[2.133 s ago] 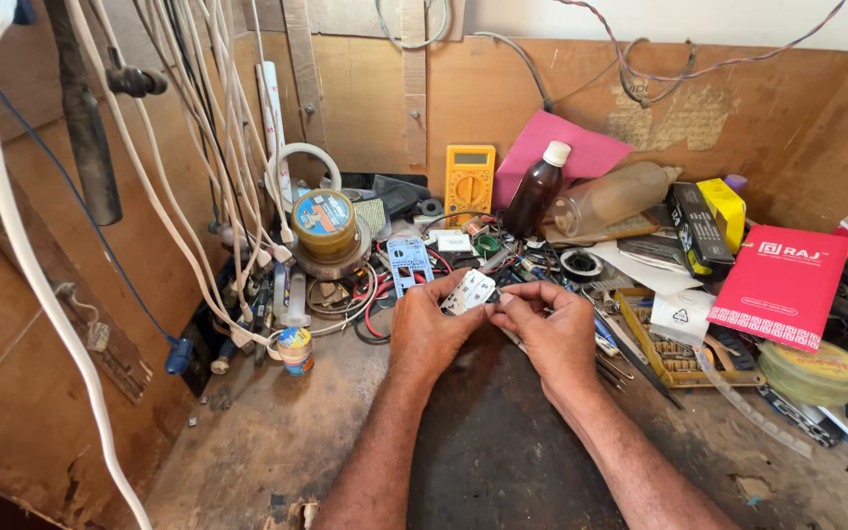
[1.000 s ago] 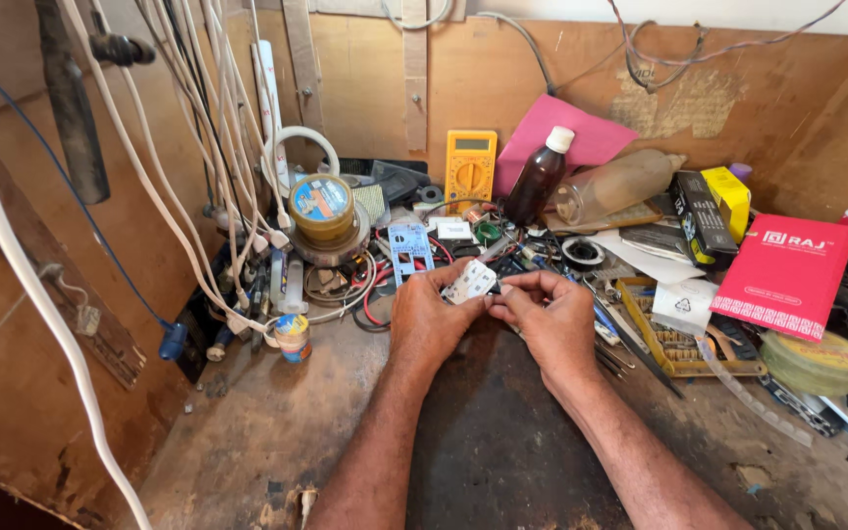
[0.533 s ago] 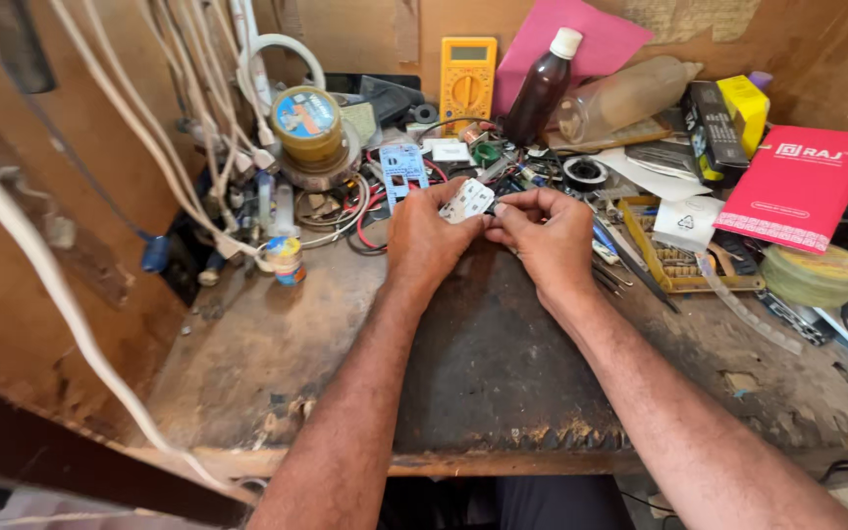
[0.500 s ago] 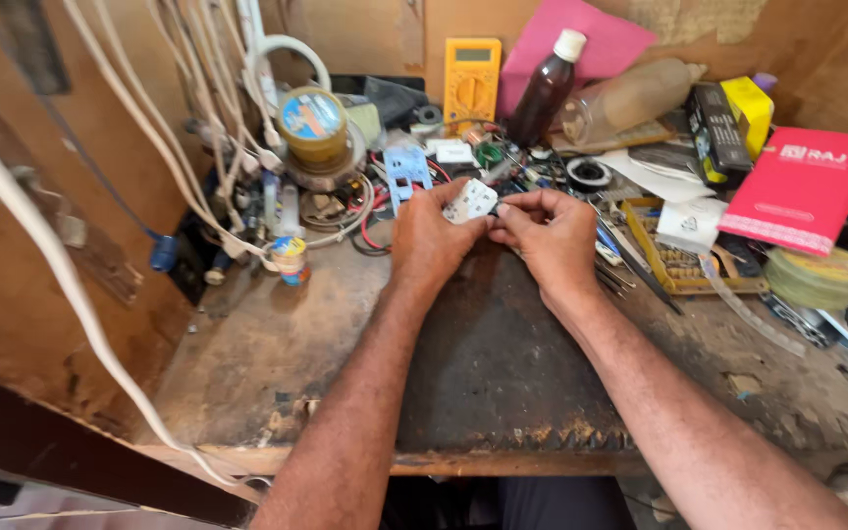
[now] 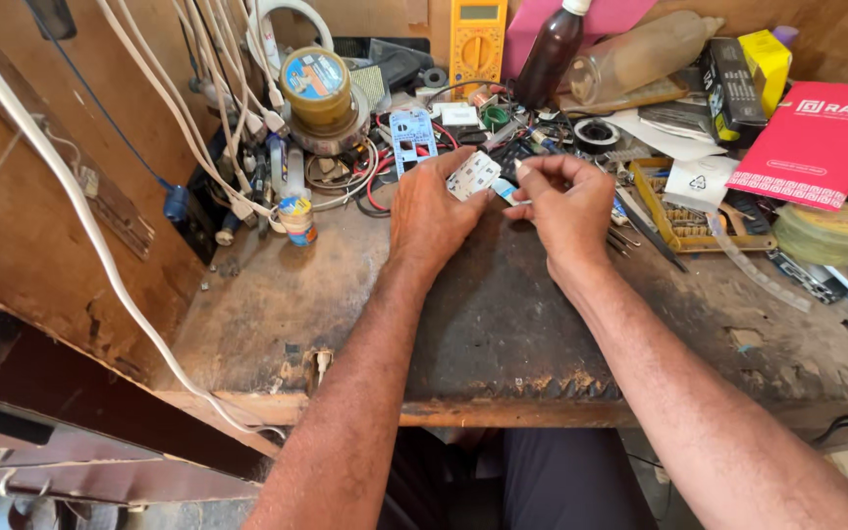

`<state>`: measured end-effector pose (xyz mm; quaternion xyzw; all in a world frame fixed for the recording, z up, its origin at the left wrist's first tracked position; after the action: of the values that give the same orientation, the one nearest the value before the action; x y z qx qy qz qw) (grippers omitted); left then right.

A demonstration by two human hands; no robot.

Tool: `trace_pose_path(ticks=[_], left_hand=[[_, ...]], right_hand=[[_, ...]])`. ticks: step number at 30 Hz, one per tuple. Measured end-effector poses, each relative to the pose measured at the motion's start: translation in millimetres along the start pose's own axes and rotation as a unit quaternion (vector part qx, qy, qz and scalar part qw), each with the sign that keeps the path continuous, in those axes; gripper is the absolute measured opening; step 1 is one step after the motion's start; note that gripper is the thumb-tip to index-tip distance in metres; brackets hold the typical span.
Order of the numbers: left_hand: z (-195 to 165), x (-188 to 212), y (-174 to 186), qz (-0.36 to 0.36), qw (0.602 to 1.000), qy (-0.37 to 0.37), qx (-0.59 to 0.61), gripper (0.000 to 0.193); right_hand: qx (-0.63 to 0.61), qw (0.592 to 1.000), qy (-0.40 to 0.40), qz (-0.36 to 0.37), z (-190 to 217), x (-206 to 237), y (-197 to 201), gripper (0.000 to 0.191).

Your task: The person disassembles a small electronic device on a cluttered workbench. They remove the back cover, extract the battery, and separate the internal circuit board and keypad assembly. The components are handled one at a time and set aside on the work surface.

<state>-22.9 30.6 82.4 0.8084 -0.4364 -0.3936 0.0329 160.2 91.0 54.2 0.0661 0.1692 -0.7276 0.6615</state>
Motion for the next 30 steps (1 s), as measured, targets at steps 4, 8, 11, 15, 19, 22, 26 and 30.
trace_pose_path(ticks=[4, 8, 11, 15, 19, 22, 26, 30], left_hand=[[1.2, 0.9, -1.3, 0.006, 1.0, 0.005, 0.017, 0.055], [5.6, 2.4, -0.8, 0.005, 0.999, 0.022, 0.027, 0.056], [4.7, 2.0, 0.0, 0.002, 1.0, 0.02, 0.018, 0.055], [5.1, 2.8, 0.4, 0.008, 0.999, 0.032, 0.015, 0.058], [10.9, 5.2, -0.4, 0.027, 0.997, 0.073, 0.019, 0.059], [7.7, 4.3, 0.1, 0.029, 0.997, 0.065, 0.011, 0.059], [12.3, 6.2, -2.9, 0.048, 0.994, 0.095, 0.005, 0.057], [8.6, 6.2, -0.7, 0.039, 0.996, 0.078, 0.014, 0.057]], right_hand=[[0.054, 0.998, 0.032, 0.025, 1.4, 3.4, -3.1, 0.008], [0.064, 0.996, 0.035, 0.056, 2.6, 8.5, -10.0, 0.012], [0.074, 0.995, 0.021, 0.059, 2.0, 10.9, -10.4, 0.015], [0.092, 0.994, 0.012, 0.058, -0.3, 10.8, -9.8, 0.014], [0.06, 0.996, 0.003, 0.072, -6.3, 10.9, -11.3, 0.013], [0.065, 0.996, -0.012, 0.067, -12.8, 7.9, -8.6, 0.013], [0.062, 0.996, -0.02, 0.062, -18.0, 7.4, -6.4, 0.013], [0.06, 0.996, -0.02, 0.062, -19.2, 8.1, -5.9, 0.012]])
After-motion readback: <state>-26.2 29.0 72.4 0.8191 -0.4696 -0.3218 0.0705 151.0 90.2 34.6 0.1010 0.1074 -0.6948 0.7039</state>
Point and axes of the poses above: each hand's wrist, its own x-axis away from the middle knuckle, its own y-axis out of the back of the hand, z = x × y, the point moved 10 cm from there along -x, towards the middle knuckle, and after that the axes turned 5 degrees about -z, right-handed, at the moved point
